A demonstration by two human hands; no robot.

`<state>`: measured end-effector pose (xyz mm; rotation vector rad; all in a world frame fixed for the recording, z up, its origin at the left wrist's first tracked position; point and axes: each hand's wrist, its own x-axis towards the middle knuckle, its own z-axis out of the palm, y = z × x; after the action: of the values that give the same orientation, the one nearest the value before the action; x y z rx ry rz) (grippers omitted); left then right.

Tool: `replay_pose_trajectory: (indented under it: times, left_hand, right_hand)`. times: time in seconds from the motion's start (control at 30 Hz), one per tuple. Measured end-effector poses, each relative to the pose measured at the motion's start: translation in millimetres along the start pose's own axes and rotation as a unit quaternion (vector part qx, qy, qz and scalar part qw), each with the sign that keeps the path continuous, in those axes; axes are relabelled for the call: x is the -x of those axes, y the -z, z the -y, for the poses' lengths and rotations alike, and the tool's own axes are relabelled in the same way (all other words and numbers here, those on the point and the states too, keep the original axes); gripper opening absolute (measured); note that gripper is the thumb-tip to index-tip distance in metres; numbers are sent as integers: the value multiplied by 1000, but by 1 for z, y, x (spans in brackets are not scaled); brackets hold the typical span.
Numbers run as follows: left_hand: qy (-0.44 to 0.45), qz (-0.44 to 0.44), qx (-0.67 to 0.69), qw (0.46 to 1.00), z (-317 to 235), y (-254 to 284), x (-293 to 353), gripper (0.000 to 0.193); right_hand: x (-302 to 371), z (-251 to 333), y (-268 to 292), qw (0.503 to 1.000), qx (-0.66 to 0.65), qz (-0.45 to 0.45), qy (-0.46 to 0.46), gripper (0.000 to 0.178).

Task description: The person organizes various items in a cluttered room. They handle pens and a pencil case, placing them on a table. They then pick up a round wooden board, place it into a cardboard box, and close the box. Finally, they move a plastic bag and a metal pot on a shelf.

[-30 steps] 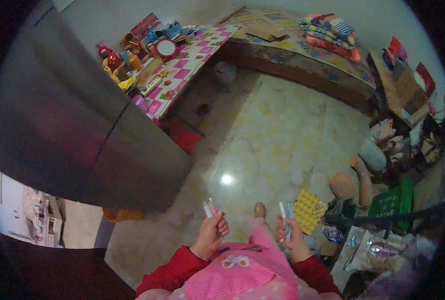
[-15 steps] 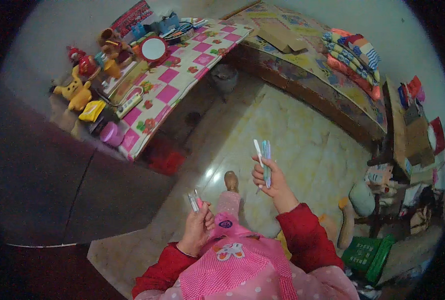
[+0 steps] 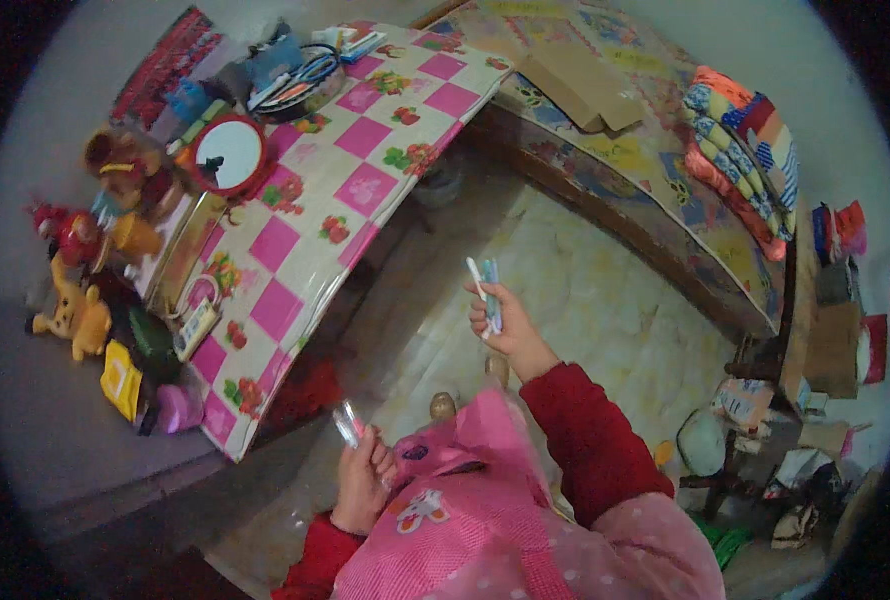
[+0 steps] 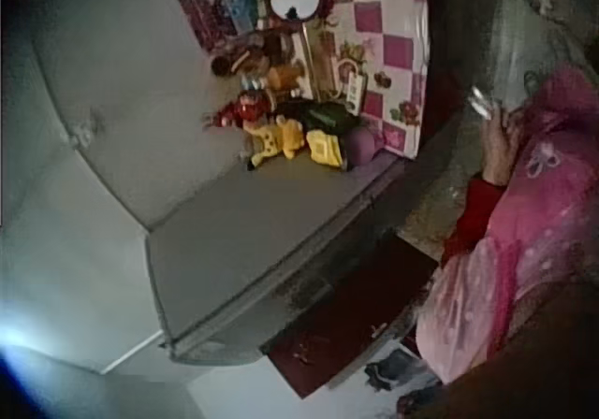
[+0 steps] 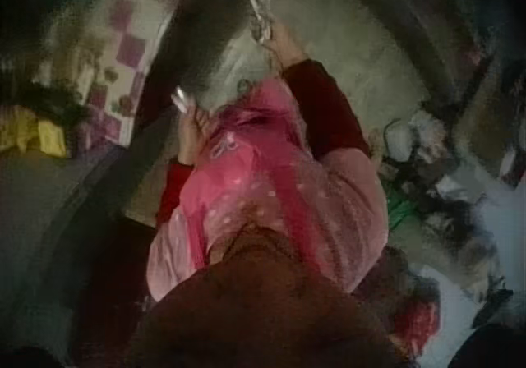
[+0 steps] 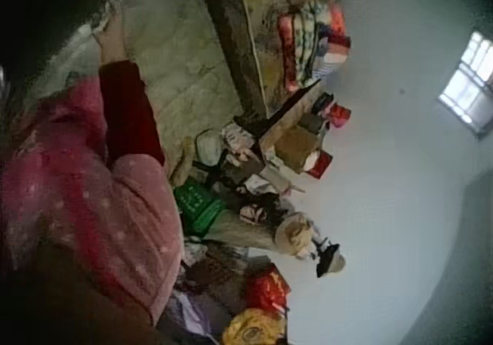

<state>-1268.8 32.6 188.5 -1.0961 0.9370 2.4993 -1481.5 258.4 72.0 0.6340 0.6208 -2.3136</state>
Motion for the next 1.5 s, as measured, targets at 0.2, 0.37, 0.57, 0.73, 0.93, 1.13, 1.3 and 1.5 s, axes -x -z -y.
replay_pose_trajectory:
  times: [0.2, 0.37, 0.57, 0.73, 0.93, 1.13, 1.3, 1.5]
  left_hand:
    - [-19, -189, -4, 982, -2, -31, -58, 20]
    - [14, -274, 55, 960, 10, -92, -106, 27]
    - [64, -344, 69, 934, 21, -154, -147, 27]
    - [-18, -370, 83, 925, 12, -186, -159, 18]
    - [-86, -243, 200, 945, -22, -199, -181, 16]
    - [-245, -53, 285, 925, -19, -187, -140, 46]
    - [-301, -6, 320, 898, 9, -161, -73, 51]
    - [-296, -66, 316, 899, 66, -127, 17, 44]
  right_hand:
    - [-191, 88, 12, 999, 20, -9, -22, 22]
    - [-353, 133, 26, 988, 141, -60, -30, 26]
    - [-471, 179, 39, 972, 216, -87, -13, 28]
    - [-499, 191, 45, 960, 268, -80, 7, 30]
    - [-465, 206, 56, 937, 347, 29, 21, 32]
    - [-257, 126, 65, 851, 397, 209, -274, 26]
    - [-146, 46, 35, 792, 465, 155, -364, 39]
    - [-7, -21, -112, 713, 431, 360, -420, 46]
